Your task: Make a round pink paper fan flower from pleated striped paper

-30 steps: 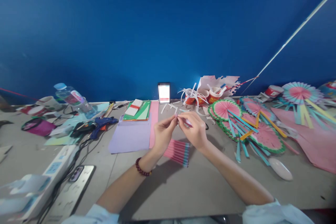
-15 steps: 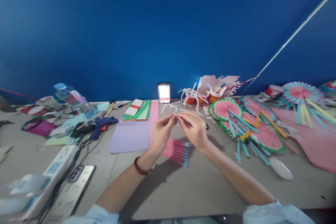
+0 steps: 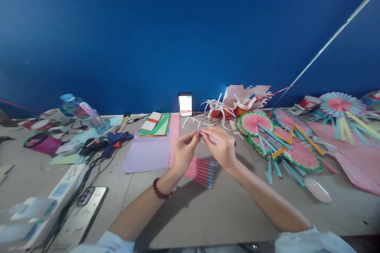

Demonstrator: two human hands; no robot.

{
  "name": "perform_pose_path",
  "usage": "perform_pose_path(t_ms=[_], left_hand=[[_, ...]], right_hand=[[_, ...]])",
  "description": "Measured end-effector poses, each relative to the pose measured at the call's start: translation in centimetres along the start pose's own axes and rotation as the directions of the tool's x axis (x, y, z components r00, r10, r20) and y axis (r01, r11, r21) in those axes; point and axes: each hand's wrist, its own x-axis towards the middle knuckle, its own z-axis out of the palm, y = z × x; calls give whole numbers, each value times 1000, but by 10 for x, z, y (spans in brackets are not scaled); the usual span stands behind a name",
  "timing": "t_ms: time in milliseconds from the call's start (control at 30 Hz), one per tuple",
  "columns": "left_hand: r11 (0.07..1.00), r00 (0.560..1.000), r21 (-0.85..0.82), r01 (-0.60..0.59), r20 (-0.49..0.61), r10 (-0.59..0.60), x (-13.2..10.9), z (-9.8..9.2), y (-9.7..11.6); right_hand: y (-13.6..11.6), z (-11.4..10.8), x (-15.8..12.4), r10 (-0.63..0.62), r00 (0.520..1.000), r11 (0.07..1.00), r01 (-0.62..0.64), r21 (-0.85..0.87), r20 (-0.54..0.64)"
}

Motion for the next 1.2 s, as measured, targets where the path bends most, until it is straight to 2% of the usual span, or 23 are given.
perform_pose_path(t_ms=[200, 567, 900, 1200], left_hand=[[1000, 1000, -1, 5, -20, -5, 0, 0, -1], [999, 999, -8, 45, -24, -45, -5, 4, 4], [995, 999, -93, 45, -24, -48, -1, 1, 2], [992, 997, -107, 71, -28, -74, -4, 5, 7]], right_hand=[[0, 0, -1, 4, 1000, 1000, -4, 3, 10], [3, 4, -7, -124, 992, 985, 125, -119, 14], [-1, -1, 1, -53, 999, 997, 53, -50, -10], [1, 0, -2, -118, 993, 990, 119, -77, 16]])
